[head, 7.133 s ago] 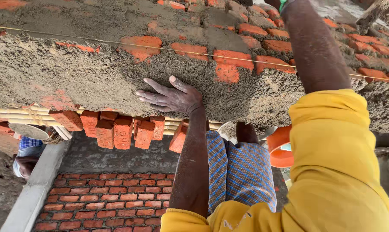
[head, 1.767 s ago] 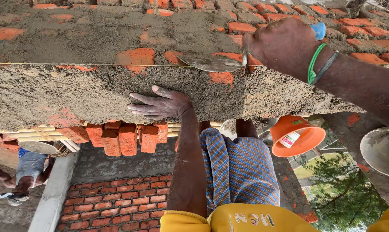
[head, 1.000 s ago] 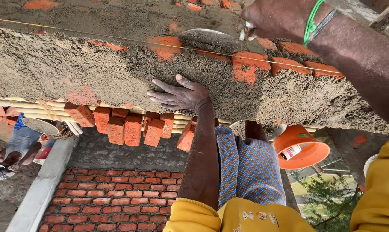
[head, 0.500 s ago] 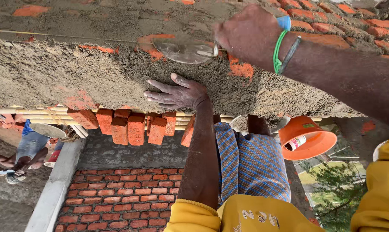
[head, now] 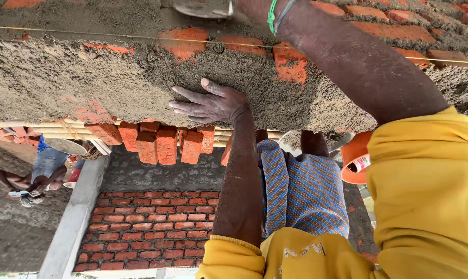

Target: The person applies mortar onto a row of bricks using a trowel and places new bricks on top, pressing them into place and scraping off excess mortar along a guide string.

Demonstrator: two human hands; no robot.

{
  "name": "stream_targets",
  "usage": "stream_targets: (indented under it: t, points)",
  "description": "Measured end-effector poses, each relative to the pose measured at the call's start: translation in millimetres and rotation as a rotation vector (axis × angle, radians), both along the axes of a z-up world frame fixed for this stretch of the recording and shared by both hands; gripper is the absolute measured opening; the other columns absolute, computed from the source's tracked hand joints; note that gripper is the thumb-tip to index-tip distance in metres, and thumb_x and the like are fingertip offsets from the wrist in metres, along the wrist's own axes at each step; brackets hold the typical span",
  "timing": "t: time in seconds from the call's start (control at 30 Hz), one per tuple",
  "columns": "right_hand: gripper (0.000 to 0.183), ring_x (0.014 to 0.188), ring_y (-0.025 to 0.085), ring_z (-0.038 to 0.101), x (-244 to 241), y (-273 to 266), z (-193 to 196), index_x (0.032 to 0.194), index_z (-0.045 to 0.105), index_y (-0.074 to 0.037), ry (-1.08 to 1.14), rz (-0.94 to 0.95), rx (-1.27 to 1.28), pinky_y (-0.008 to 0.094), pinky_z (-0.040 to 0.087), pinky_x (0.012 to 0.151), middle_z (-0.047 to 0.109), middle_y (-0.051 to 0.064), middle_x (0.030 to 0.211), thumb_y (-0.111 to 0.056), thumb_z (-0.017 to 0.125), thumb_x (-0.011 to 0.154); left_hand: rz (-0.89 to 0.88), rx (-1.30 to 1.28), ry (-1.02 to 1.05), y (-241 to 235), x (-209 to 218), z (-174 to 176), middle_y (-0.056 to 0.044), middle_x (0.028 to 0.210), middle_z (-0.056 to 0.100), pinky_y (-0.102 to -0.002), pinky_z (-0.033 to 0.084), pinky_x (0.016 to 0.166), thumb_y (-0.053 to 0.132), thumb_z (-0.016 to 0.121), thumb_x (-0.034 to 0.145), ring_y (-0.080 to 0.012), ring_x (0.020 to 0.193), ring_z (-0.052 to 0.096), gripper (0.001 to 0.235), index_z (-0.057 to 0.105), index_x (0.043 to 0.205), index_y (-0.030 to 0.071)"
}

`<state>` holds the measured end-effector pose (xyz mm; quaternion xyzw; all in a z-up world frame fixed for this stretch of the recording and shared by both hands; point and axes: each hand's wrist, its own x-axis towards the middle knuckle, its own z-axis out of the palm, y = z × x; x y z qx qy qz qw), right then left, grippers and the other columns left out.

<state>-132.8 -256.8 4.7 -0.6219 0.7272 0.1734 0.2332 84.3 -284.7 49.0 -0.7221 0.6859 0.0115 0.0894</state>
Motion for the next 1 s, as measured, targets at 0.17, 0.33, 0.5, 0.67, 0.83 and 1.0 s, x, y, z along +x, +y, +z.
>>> stream_targets:
  t: [0.17,0.33,0.5,0.67,0.83,1.0]
  points:
    - [0.062,0.053,0.008,0.060,-12,24,73,0.142,0.055,-0.014,0.136,0.057,-0.126,0.030,0.046,0.040,0.055,-0.008,0.056,-0.026,0.079,0.085,-0.023,-0.019,0.016,2,-11,-5,-0.016,0.177,0.006,-0.068,0.015,0.126,0.069,0.008,0.107,-0.0380,0.165,0.010,0.076,0.020,0.168,0.026]
    - [0.045,0.072,0.023,0.071,34,86,137,0.119,0.057,-0.001,-0.362,-0.837,-0.555,0.039,0.054,0.053,0.071,0.014,0.090,-0.036,0.078,0.099,0.010,-0.007,-0.014,-11,7,-11,-0.018,0.175,0.007,-0.068,0.017,0.122,0.068,0.008,0.106,-0.0392,0.162,0.009,0.075,0.020,0.167,0.026]
    - [0.050,0.077,0.027,0.074,151,156,170,0.138,0.051,0.001,-1.003,-1.685,-0.578,0.042,0.056,0.065,0.075,0.017,0.096,-0.031,0.068,0.103,0.007,-0.004,-0.115,-19,15,-24,-0.016,0.174,0.008,-0.062,0.020,0.123,0.064,0.011,0.107,-0.0370,0.161,0.010,0.069,0.015,0.167,0.030]
    - [0.044,0.077,0.029,0.074,232,282,173,0.138,0.051,0.000,-0.617,-1.874,-0.549,0.043,0.056,0.062,0.073,0.018,0.094,-0.032,0.059,0.109,-0.300,0.073,-0.392,-39,24,-36,-0.014,0.176,0.003,-0.063,0.019,0.125,0.047,0.012,0.109,-0.0439,0.159,0.008,0.063,0.005,0.169,0.027]
    - [0.047,0.069,0.025,0.072,257,431,186,0.139,0.050,0.003,-0.472,-2.100,-0.421,0.041,0.054,0.063,0.071,0.019,0.085,-0.031,0.062,0.109,-0.046,0.084,-0.121,-34,16,-27,-0.017,0.171,0.001,-0.062,0.020,0.125,0.052,0.019,0.115,-0.0381,0.159,0.007,0.059,0.002,0.166,0.027]
    - [0.040,0.065,0.014,0.056,280,542,200,0.130,0.057,0.005,-0.652,-2.359,-0.757,0.031,0.049,0.058,0.058,0.008,0.085,-0.021,0.072,0.103,-0.864,-0.211,-0.111,27,-2,-2,-0.017,0.174,0.017,-0.056,0.039,0.129,0.038,0.032,0.122,-0.0403,0.163,0.022,0.049,0.031,0.166,0.018]
